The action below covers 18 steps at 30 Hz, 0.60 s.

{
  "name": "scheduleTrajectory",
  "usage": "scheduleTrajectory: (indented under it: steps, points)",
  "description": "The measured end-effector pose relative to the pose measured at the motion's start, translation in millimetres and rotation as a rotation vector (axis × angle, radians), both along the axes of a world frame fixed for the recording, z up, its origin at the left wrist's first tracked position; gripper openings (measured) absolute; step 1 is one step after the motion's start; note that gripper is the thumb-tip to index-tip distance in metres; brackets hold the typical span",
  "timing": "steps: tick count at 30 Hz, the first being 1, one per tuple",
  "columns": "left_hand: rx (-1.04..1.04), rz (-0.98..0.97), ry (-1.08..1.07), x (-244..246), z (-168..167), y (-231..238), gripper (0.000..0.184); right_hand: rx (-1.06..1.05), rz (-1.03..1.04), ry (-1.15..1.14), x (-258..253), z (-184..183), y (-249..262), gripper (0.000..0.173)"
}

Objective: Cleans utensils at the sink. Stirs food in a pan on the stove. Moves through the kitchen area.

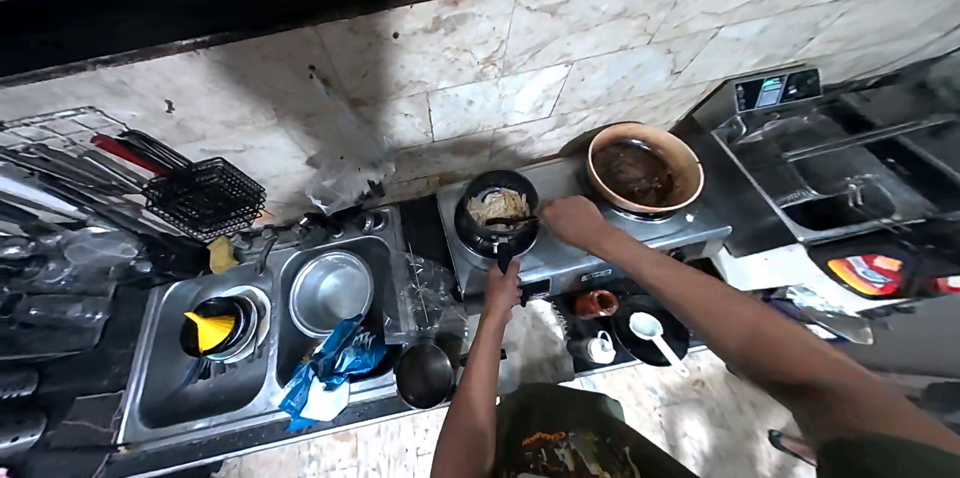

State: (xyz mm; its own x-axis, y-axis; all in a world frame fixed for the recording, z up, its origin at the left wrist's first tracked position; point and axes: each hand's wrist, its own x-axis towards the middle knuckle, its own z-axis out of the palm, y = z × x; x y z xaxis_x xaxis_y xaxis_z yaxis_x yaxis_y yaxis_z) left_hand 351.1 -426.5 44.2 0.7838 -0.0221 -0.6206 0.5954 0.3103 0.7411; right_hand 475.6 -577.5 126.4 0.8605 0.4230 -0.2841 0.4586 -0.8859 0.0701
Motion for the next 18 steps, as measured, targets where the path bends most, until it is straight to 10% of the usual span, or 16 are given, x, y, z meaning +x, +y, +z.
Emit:
scheduleTrajectory:
  steps: [18]
  points:
    - [0.001,-0.003,0.010,-1,-2,0,0.027,0.031,-0.327,-0.080,19,3,20,0.010]
